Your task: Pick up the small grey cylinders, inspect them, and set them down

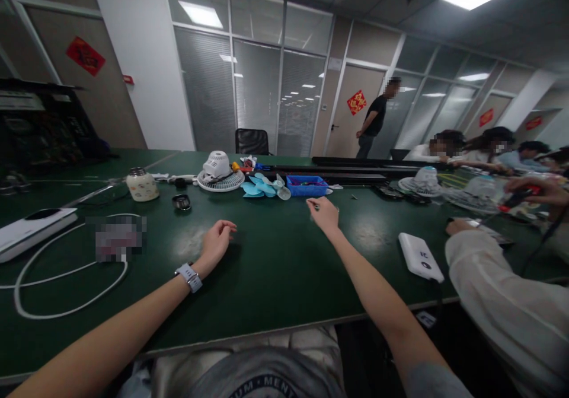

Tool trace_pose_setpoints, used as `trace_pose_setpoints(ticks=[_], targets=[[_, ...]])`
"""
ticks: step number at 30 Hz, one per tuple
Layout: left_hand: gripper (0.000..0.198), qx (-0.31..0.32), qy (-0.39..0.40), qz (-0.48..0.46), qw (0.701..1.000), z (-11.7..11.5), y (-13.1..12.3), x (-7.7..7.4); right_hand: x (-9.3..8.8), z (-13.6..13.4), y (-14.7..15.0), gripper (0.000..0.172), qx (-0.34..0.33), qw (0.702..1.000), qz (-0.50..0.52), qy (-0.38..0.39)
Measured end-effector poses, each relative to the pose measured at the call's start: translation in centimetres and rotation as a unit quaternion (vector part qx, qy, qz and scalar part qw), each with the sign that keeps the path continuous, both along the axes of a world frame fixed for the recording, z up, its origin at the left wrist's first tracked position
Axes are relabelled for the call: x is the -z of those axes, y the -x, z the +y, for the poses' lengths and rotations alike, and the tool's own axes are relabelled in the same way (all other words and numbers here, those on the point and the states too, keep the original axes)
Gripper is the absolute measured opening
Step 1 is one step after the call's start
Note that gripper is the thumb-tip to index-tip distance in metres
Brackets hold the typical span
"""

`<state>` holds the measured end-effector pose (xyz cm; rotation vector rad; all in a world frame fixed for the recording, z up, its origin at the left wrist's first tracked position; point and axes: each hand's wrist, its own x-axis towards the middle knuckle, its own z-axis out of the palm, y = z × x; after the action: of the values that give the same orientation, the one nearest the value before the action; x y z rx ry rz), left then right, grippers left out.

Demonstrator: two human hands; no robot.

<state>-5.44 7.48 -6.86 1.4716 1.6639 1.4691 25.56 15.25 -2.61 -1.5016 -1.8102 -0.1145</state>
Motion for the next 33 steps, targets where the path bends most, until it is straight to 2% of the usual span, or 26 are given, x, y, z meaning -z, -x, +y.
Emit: trace_pose_setpoints(ticks=[2, 5, 10, 19, 22, 25, 28, 33], targets=[[0.02, 0.001, 0.0, 0.0, 1.0, 0.1, 0.0, 0.1, -0.1, 1.2, -2.9, 0.031, 0.066, 0.998, 0.0, 0.012], [0.019, 0.001, -0.008, -0.005, 1.0, 0.1, -0.1, 0.1, 0.3, 2.2, -4.7, 0.03, 0.086, 0.995, -0.017, 0.043], [0.02, 0.001, -0.002, -0.004, 1.0, -0.2, -0.3, -0.3, 0.7, 2.4, -4.1, 0.031, 0.075, 0.994, -0.034, 0.067], [0.019, 0.006, 0.011, 0.004, 1.0, -0.5, -0.5, -0.6, 0.0, 2.2, -4.1, 0.032, 0.096, 0.986, -0.046, 0.127], [0.02, 0.009, 0.008, 0.004, 1.0, -0.4, -0.4, -0.4, -0.6, 2.1, -5.1, 0.043, 0.094, 0.988, -0.048, 0.116], [0.02, 0.014, 0.007, 0.005, 1.0, -0.4, -0.4, -0.3, -0.8, 2.2, -6.7, 0.061, 0.134, 0.985, -0.026, 0.107], [0.021, 0.018, 0.01, 0.014, 1.0, -0.4, -0.3, -0.3, 0.0, 2.8, -8.2, 0.062, 0.155, 0.977, -0.013, 0.143], [0.021, 0.016, 0.015, 0.011, 1.0, -0.1, -0.3, -0.1, 2.1, 4.4, -9.6, 0.058, 0.148, 0.967, 0.023, 0.206]])
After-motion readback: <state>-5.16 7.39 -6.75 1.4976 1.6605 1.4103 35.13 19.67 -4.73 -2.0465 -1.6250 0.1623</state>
